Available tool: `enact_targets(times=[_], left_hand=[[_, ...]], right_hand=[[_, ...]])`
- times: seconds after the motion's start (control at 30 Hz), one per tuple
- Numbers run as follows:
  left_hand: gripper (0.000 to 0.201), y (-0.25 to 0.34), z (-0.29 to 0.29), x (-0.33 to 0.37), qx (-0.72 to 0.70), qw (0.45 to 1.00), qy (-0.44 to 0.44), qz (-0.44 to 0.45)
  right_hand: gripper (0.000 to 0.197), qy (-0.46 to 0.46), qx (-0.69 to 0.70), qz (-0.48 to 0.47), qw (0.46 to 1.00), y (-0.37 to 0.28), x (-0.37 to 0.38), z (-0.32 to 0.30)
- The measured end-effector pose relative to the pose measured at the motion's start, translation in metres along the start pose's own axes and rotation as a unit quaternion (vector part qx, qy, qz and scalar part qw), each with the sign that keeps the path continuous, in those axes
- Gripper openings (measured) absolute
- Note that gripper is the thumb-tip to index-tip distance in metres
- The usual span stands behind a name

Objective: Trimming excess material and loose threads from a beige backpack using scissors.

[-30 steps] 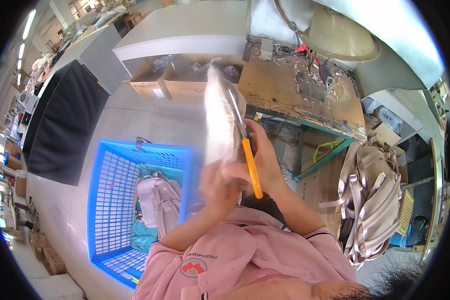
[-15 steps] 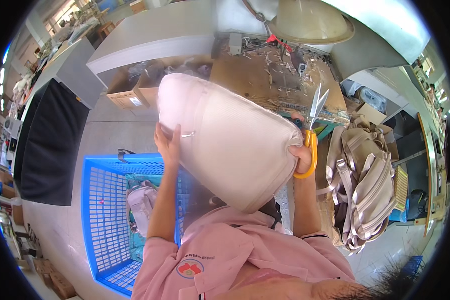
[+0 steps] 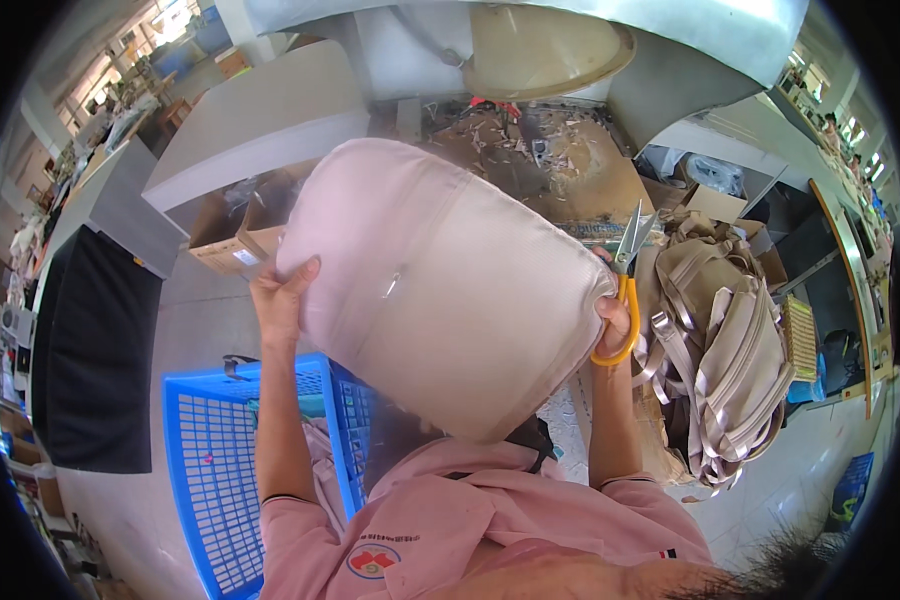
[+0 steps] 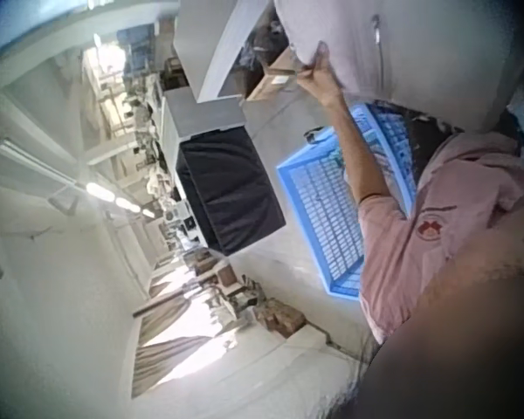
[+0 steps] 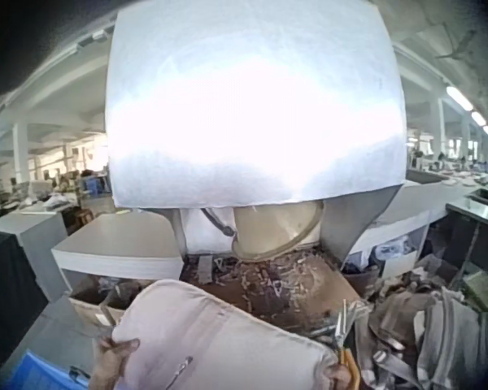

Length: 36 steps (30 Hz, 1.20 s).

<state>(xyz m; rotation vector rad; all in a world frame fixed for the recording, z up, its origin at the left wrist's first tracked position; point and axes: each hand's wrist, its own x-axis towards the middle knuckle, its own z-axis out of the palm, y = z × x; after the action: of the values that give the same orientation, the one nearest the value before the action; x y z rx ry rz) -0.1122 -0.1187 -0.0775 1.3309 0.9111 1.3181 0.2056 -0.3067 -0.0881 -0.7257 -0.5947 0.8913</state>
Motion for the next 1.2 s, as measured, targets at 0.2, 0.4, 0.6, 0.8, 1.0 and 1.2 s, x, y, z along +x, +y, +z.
enact_targets(times=[0.2,0.4,0.6,0.8,1.0,1.2], left_hand=[[0.038,0.034,0.035,0.035,0.125,0.991,-0.015,0.039],[0.036,0.032,0.058,0.068,0.217,0.975,-0.028,0.032],[0.04,0.023,0.068,0.09,0.284,0.956,-0.037,0.061],[0.04,0.021,0.073,0.101,0.289,0.955,-0.05,0.049],[0.037,0.023,0.085,0.108,0.328,0.942,-0.056,0.034],[0.035,0.021,0.083,0.103,0.337,0.94,-0.046,0.027]], right_hand=[[0.066,0.045,0.05,-0.007,0.998,0.007,-0.005,-0.014],[0.064,0.051,0.055,0.009,0.997,0.007,-0.008,-0.025],[0.06,0.07,0.064,0.024,0.995,0.011,-0.008,-0.031],[0.067,0.053,0.058,0.017,0.997,0.017,-0.007,-0.035],[0.062,0.08,0.068,0.023,0.994,0.014,-0.01,-0.034],[0.063,0.077,0.042,0.019,0.996,0.012,-0.011,-0.034]])
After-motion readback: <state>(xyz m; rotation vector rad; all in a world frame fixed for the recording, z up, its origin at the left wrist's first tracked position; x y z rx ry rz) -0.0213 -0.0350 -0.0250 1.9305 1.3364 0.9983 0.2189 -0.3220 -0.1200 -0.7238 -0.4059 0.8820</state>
